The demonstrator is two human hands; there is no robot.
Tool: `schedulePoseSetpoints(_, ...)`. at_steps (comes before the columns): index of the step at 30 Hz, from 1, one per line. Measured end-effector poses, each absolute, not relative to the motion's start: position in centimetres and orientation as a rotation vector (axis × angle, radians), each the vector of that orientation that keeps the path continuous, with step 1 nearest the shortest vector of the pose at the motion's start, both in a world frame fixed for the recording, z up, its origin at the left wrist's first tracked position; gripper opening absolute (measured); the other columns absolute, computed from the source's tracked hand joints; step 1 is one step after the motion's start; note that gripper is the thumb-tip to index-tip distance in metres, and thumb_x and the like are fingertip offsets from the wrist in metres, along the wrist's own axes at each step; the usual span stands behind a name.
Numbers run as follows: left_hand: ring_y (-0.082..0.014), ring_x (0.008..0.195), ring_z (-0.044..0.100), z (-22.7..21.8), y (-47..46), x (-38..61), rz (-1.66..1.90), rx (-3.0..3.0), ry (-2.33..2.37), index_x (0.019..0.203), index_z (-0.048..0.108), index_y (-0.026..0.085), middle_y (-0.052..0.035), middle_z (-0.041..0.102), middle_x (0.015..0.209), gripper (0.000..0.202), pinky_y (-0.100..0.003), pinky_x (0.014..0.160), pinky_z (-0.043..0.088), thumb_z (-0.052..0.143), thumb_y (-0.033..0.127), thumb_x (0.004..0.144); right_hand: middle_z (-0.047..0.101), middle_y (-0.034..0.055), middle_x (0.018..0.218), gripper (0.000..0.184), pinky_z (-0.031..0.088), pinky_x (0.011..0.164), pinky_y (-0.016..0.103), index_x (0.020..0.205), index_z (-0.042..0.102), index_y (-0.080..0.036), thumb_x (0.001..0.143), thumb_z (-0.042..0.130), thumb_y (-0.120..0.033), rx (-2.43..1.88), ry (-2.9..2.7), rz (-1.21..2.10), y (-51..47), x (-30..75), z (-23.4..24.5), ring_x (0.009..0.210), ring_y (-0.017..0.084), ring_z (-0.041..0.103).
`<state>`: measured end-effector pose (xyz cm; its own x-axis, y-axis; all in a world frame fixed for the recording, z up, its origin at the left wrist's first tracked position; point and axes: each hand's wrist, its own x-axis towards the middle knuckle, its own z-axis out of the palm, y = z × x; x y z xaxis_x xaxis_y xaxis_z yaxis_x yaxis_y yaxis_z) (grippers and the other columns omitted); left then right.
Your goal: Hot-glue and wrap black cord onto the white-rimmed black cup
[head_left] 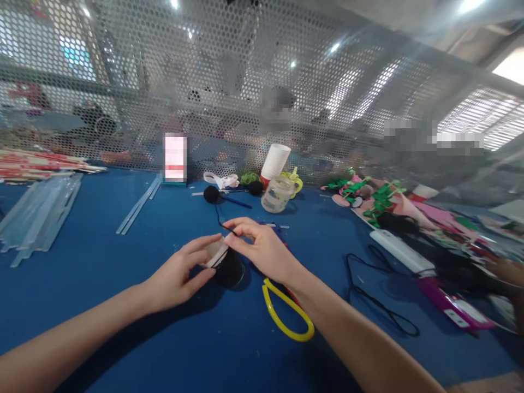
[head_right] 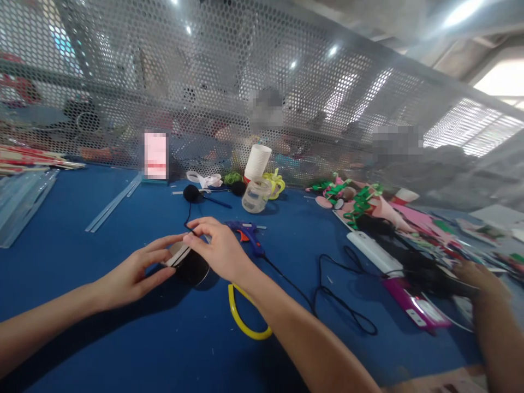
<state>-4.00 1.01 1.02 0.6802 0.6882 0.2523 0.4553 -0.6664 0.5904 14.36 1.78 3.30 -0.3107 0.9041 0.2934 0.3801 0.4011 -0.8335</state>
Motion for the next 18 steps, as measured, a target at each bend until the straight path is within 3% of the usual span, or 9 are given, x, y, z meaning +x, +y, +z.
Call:
schedulePoseSetpoints(5, -0.0209, 0.114, 0.038, 0.9, 1.2, -4.1, 0.637, 2.345, 0.864, 0.072, 0.051, 0.013, -0.0135, 0.035, 0.128, 0.016, -0.031, 0.093, 0.034, 0.04, 0.02, 0.08, 0.054, 0.005, 0.086, 0.014, 0.042, 0.073, 0.027, 0.06, 0.05, -0.016, 0.071, 0.053, -0.024, -1.137, -1.673, 0.838, 1.6, 15.2, 1.7, 0.08, 0.013, 0.054)
schedulePoseSetpoints(11, -0.02, 0.115, 0.037, 1.0, 1.1, -4.0, 0.615, 2.333, 0.823, 0.075, 0.049, 0.014, -0.0134, 0.035, 0.129, 0.016, -0.033, 0.092, 0.034, 0.036, 0.021, 0.083, 0.052, 0.0015, 0.073, 0.014, 0.043, 0.059, 0.024, 0.07, 0.052, -0.015, 0.071, 0.053, -0.029, -1.175, -1.608, 0.893, 2.0, 15.2, 0.8, 0.063, 0.01, 0.051)
schedulePoseSetpoints(18, -0.0206, 0.116, 0.035, 1.2, 1.0, -4.0, 0.57, 2.291, 0.775, 0.077, 0.051, 0.014, -0.0126, 0.035, 0.129, 0.017, -0.031, 0.092, 0.034, 0.037, 0.021, 0.083, 0.054, 0.0013, 0.07, 0.017, 0.04, 0.06, 0.024, 0.072, 0.053, -0.015, 0.073, 0.052, -0.033, -1.183, -1.66, 0.868, 2.3, 15.5, -0.1, 0.064, 0.011, 0.049)
